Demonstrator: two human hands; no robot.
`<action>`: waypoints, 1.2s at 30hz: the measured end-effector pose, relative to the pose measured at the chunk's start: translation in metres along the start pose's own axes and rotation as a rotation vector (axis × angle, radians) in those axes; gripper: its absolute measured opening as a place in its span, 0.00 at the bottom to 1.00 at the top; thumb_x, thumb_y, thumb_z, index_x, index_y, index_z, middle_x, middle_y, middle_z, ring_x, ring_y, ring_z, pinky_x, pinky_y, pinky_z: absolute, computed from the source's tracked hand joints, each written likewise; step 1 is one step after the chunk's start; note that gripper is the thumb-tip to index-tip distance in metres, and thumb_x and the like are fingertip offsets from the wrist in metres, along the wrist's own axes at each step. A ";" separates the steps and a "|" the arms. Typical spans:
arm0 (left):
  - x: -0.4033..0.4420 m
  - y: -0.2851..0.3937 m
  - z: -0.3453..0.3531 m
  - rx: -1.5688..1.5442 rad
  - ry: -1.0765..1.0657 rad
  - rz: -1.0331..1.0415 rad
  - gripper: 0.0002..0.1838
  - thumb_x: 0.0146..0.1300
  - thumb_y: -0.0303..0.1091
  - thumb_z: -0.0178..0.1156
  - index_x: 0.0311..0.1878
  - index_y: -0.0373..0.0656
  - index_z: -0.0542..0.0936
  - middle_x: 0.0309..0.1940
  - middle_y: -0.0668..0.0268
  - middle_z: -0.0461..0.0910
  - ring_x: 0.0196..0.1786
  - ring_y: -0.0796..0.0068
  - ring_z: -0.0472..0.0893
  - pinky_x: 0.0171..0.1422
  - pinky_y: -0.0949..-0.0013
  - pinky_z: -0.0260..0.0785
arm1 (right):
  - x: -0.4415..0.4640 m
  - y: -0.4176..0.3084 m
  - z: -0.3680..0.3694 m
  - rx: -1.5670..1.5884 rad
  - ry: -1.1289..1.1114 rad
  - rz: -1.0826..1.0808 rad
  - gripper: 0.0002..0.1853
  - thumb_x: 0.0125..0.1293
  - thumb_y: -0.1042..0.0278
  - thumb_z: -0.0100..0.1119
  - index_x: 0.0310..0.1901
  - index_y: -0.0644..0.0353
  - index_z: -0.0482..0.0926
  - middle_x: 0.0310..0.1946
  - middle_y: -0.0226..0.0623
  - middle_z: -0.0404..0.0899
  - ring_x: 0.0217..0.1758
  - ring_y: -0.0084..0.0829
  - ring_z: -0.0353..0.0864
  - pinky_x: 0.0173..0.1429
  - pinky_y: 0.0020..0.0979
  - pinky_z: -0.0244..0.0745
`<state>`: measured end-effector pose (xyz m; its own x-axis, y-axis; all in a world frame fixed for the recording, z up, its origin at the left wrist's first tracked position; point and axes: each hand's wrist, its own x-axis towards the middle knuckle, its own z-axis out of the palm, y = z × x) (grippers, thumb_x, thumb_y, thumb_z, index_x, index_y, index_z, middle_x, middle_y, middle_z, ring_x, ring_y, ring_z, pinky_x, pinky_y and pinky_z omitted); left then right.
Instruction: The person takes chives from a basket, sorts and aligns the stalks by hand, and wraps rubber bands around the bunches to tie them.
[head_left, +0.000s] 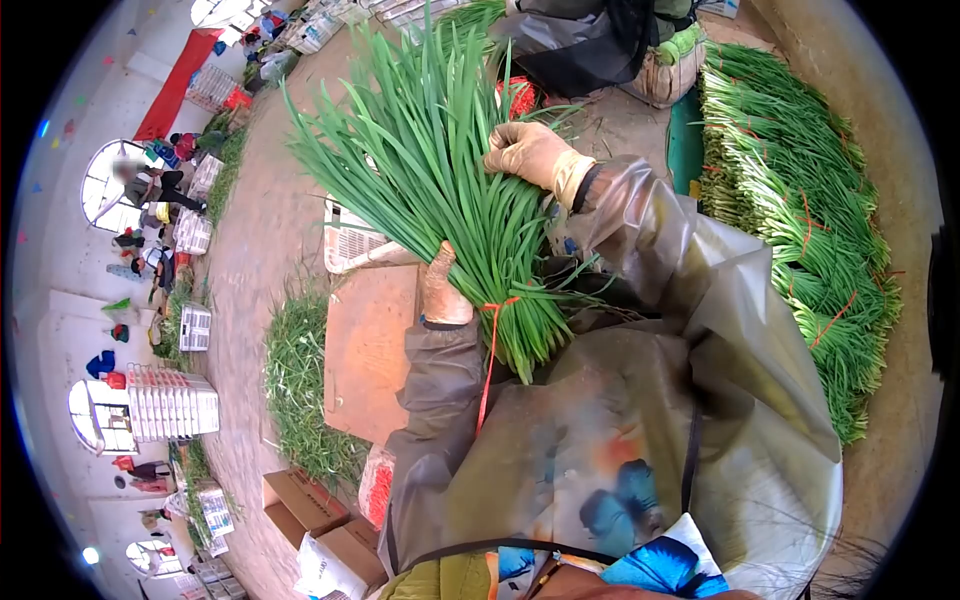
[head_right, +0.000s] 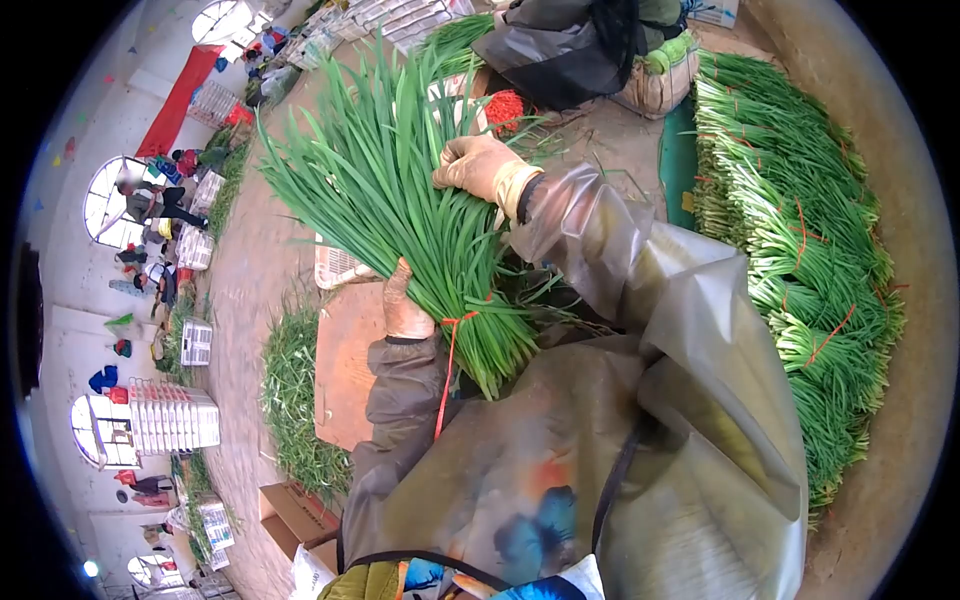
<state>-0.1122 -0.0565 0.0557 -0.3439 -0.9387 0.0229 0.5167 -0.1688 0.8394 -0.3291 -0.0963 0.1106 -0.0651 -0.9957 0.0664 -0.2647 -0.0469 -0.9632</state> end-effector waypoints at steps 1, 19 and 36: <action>0.001 -0.001 -0.002 -0.006 -0.014 0.002 0.25 0.58 0.42 0.60 0.54 0.35 0.71 0.48 0.59 0.75 0.48 0.65 0.77 0.55 0.61 0.69 | -0.002 -0.001 -0.001 0.047 -0.006 0.032 0.15 0.50 0.58 0.64 0.34 0.61 0.80 0.28 0.40 0.80 0.32 0.31 0.78 0.41 0.29 0.71; 0.000 -0.005 -0.005 -0.082 0.092 -0.048 0.22 0.61 0.37 0.55 0.55 0.34 0.70 0.48 0.58 0.75 0.47 0.63 0.77 0.55 0.61 0.71 | -0.011 0.015 0.003 0.194 0.159 -0.068 0.13 0.48 0.72 0.60 0.38 0.63 0.76 0.26 0.32 0.77 0.30 0.25 0.76 0.38 0.25 0.71; 0.001 -0.010 -0.013 -0.055 0.082 -0.038 0.21 0.61 0.38 0.56 0.53 0.34 0.72 0.46 0.58 0.77 0.45 0.64 0.78 0.52 0.61 0.72 | -0.006 0.012 -0.005 -0.235 -0.104 -0.061 0.09 0.54 0.70 0.63 0.37 0.61 0.80 0.28 0.30 0.79 0.31 0.20 0.75 0.39 0.24 0.72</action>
<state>-0.1081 -0.0595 0.0403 -0.3001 -0.9524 -0.0543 0.5479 -0.2187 0.8075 -0.3364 -0.0905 0.1000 0.0536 -0.9951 0.0834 -0.4824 -0.0989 -0.8703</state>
